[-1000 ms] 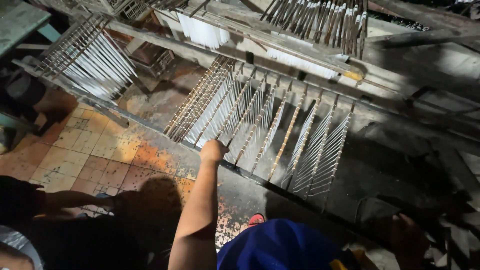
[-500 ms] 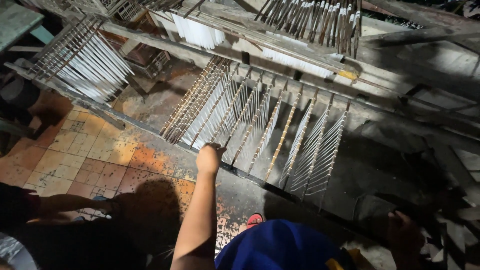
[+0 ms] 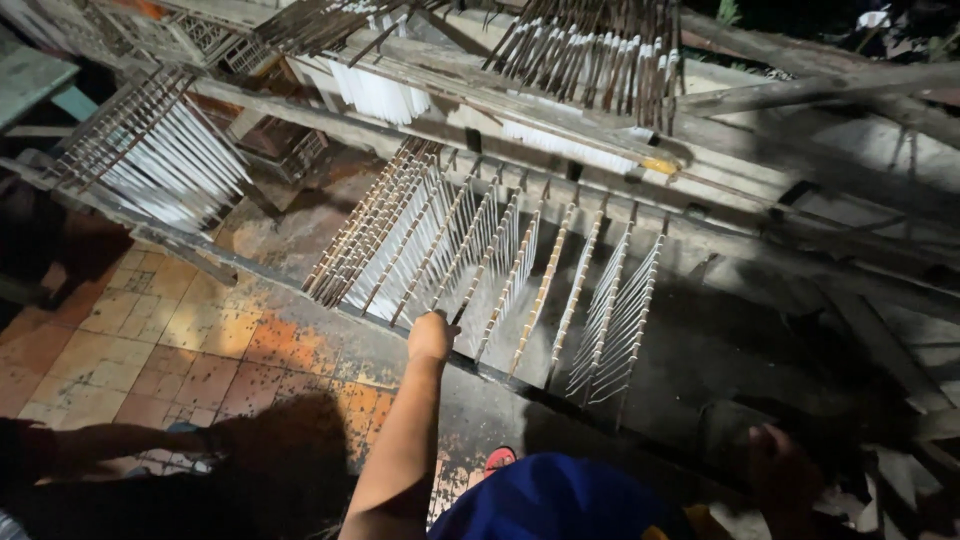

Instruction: Dipping a rack of candle wicks into a vat of molten wax and hanging them on a frame to dry.

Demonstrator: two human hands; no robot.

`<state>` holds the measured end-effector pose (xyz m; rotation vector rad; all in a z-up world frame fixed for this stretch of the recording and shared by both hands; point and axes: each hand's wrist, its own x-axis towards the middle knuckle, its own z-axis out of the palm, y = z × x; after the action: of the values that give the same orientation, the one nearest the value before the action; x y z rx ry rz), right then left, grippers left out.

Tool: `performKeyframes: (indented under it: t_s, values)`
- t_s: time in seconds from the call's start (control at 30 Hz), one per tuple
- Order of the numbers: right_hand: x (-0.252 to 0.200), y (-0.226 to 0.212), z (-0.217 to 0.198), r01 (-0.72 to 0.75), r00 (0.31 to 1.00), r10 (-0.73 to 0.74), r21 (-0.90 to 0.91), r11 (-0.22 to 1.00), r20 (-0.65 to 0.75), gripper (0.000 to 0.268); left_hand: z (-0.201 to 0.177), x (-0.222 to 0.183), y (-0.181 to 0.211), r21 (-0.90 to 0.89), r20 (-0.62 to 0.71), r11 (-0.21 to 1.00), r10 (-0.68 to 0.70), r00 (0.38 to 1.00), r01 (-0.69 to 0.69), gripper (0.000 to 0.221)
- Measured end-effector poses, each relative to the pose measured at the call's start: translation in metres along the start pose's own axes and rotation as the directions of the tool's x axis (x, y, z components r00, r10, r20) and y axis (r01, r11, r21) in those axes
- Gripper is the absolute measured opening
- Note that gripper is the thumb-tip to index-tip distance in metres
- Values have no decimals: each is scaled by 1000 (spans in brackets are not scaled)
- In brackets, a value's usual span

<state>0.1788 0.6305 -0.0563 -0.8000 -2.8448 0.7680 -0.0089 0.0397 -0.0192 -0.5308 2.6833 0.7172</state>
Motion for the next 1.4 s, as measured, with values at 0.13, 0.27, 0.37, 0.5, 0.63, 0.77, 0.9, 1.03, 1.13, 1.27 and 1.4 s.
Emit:
performKeyframes:
  t_s: [0.13,0.27,0.37,0.5,0.63,0.77,0.9,1.03,1.13,1.27,1.4]
  values:
    - [-4,-9,-7,-69,997,72,-150,986,13,54,1,-2,7,-2,23,997,-75,997,75,33]
    - [4,26,23,85,983,-99,-99,991,-154,37,10,3,-3,26,-22,1000,17,1000,-16,29]
    - [3,20,23,100,977,-118,-106,989,-178,34,6,-5,-5,53,-46,997,60,997,-57,29]
    - [5,25,27,321,849,-413,-301,898,-329,27,-21,-29,0,132,-115,986,113,987,-98,27]
    - [-1,22,29,386,821,-395,-109,916,-413,27,-97,-91,34,340,-168,936,160,973,-95,23]
    - [-3,16,13,319,919,-314,-18,947,-239,30,-185,-164,62,372,-218,928,91,972,-3,25]
    - [9,34,20,664,305,-889,-593,456,-342,32,-247,-205,48,570,-336,820,187,923,41,23]
    - [22,44,55,105,993,-118,425,899,5,62,-295,-274,37,598,-493,787,212,844,152,37]
    - [8,22,18,139,990,-143,193,971,5,35,-308,-325,24,605,-563,786,305,768,131,22]
    - [26,42,45,196,967,-253,517,833,40,40,-294,-385,3,619,-619,734,236,749,281,28]
    - [22,44,43,164,981,-194,549,820,-3,37,-273,-450,-9,507,-668,788,103,737,349,24]
